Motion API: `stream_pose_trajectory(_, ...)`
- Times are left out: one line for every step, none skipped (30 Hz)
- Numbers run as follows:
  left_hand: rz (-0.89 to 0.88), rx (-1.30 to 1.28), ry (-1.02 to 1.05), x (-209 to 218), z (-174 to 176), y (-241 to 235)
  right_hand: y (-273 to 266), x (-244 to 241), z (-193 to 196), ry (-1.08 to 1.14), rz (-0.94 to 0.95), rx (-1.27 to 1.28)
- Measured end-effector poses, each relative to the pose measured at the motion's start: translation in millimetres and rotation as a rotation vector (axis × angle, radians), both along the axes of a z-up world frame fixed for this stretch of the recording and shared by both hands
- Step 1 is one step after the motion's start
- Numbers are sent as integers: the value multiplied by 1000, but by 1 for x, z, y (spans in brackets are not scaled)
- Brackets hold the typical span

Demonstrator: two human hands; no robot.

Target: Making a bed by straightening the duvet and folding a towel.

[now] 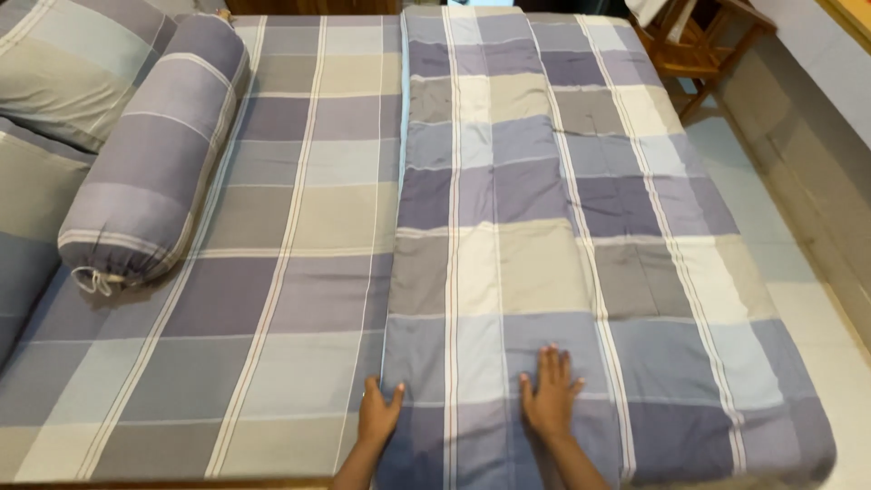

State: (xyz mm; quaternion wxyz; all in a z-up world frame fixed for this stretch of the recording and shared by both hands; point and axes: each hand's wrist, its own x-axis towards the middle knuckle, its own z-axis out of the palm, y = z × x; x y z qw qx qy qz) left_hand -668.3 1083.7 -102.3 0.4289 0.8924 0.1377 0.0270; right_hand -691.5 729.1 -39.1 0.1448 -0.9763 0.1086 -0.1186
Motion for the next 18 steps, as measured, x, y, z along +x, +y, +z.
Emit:
stream_pose_trajectory(6,-1,-1,20,8,-7,3,16,3,-1,6,-1)
stream_pose_trajectory(25,-33,-47,40,16,-13,6,32,6,12,42,8)
stream_pose_trajectory(44,-64,-94,60,25,-20,9,49,9,25,77,17)
stream_pose_trajectory(50,-64,-98,82,28,-24,9,65,15,21,83,17)
stream_pose_trajectory(61,-63,-73,105,31,-28,9,82,21,10,103,47)
stream_pose_trajectory(70,-61,-45,127,34,-33,8,97,26,1,121,78)
stream_pose_trajectory(74,-61,-47,147,29,-35,4,115,28,-1,125,78)
stream_pose_trajectory(61,-67,-68,170,25,-37,0,135,30,43,120,41)
stream_pose_trajectory(48,-73,-89,194,20,-39,-5,156,32,87,115,4)
stream_pose_trajectory(47,-73,-96,214,16,-41,-11,178,30,80,114,4)
stream_pose_trajectory(34,-48,-158,236,12,-43,-17,201,27,44,128,-21)
stream_pose_trajectory(22,-24,-224,260,9,-46,-24,226,25,5,142,-47)
stream_pose_trajectory(22,-24,-234,287,13,-49,-31,252,23,-6,142,-48)
stream_pose_trajectory(27,-39,-200,313,17,-53,-39,280,21,-15,136,-58)
stream_pose_trajectory(32,-54,-166,340,20,-56,-46,307,17,-25,131,-68)
stream_pose_trajectory(41,-60,-170,371,27,-62,-56,337,13,-29,140,-74)
stream_pose_trajectory(43,-84,-188,402,34,-67,-66,367,8,-47,111,-131)
stream_pose_trajectory(46,-106,-204,430,38,-70,-74,393,1,-63,81,-186)
